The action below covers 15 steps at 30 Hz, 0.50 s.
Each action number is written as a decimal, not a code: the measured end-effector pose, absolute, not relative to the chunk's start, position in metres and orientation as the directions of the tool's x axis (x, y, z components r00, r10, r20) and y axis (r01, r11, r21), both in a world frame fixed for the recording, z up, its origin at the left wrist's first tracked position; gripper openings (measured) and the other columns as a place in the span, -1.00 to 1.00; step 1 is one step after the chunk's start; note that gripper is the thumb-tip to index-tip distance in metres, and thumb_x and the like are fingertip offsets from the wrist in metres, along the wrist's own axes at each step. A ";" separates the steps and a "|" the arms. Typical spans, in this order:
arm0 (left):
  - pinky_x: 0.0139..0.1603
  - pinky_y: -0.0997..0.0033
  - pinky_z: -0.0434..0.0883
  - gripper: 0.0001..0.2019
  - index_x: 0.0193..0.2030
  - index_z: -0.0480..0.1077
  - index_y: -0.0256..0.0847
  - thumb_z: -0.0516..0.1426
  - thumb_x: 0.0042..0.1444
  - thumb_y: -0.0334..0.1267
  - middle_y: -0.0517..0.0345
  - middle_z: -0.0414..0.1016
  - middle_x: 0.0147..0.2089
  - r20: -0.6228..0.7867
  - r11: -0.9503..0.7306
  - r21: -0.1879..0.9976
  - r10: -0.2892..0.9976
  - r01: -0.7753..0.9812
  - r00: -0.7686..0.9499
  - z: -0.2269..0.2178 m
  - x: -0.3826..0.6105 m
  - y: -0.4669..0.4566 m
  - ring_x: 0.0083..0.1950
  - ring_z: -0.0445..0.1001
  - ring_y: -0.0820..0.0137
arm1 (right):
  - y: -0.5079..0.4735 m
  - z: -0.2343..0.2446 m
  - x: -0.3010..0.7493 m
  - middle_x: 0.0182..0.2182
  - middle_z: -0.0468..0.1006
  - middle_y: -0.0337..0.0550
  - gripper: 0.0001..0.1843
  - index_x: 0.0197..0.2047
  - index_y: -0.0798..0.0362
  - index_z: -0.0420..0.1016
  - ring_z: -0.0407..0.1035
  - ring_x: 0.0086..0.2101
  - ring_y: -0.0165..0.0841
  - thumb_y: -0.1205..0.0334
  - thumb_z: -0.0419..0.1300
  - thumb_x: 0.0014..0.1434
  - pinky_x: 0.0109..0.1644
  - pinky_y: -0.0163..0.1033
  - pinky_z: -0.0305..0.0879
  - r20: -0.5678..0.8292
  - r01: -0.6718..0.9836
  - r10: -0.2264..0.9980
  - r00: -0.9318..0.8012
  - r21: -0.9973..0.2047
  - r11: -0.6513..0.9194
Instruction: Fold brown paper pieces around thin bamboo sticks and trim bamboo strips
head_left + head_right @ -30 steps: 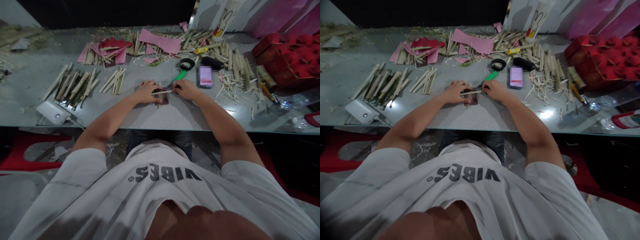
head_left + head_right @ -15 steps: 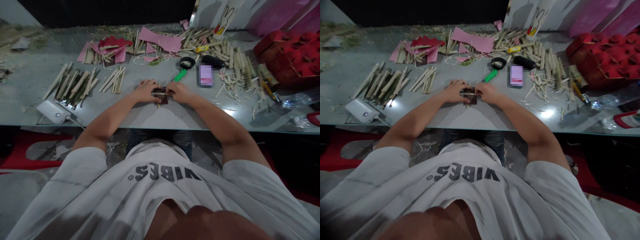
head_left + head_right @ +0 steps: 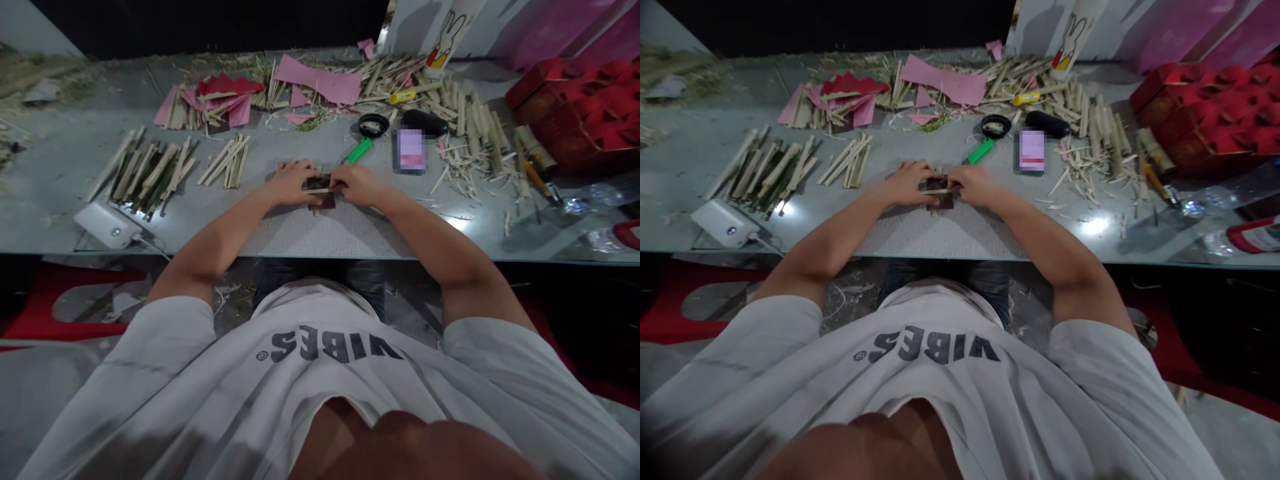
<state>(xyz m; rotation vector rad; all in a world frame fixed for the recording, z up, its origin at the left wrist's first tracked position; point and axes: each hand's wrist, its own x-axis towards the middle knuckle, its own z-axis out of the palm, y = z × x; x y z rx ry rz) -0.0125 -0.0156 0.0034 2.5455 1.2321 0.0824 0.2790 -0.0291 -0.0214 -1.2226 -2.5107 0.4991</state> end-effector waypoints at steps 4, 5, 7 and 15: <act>0.80 -0.52 0.26 -0.01 0.80 0.62 0.09 0.45 0.34 0.46 -0.32 0.51 0.77 -0.089 -0.589 0.321 0.761 0.742 0.643 0.003 -0.013 -0.014 0.83 0.35 -0.53 | -0.020 -0.015 0.297 0.12 0.89 0.15 -0.85 0.06 0.02 0.87 0.66 0.09 -0.01 0.27 0.42 0.54 0.32 0.06 0.55 0.093 0.746 0.876 -0.473 -0.488 0.454; 0.80 -0.54 0.26 0.00 0.79 0.62 0.07 0.45 0.34 0.46 -0.34 0.50 0.77 -0.087 -0.589 0.327 0.760 0.739 0.644 0.002 -0.013 -0.013 0.83 0.35 -0.55 | -0.019 -0.015 0.298 0.14 0.89 0.17 -0.82 0.10 0.04 0.88 0.67 0.10 -0.03 0.26 0.41 0.57 0.33 0.06 0.55 0.094 0.745 0.881 -0.463 -0.497 0.445; 0.80 -0.55 0.25 0.01 0.78 0.63 0.06 0.46 0.31 0.47 -0.34 0.51 0.77 -0.078 -0.588 0.335 0.762 0.736 0.643 -0.001 -0.013 -0.010 0.82 0.36 -0.56 | -0.017 -0.017 0.295 0.17 0.89 0.17 -0.78 0.12 0.02 0.89 0.69 0.14 0.02 0.20 0.37 0.63 0.35 0.09 0.58 0.105 0.752 0.890 -0.444 -0.496 0.434; 0.76 -0.55 0.30 -0.04 0.72 0.66 0.07 0.51 0.27 0.40 -0.30 0.56 0.73 -0.055 -0.584 0.347 0.768 0.734 0.638 -0.005 -0.010 -0.012 0.79 0.37 -0.53 | -0.027 -0.026 0.263 0.18 0.89 0.19 -0.82 0.07 -0.05 0.85 0.71 0.22 0.16 0.13 0.39 0.64 0.43 0.24 0.61 0.063 0.807 0.909 -0.411 -0.439 0.395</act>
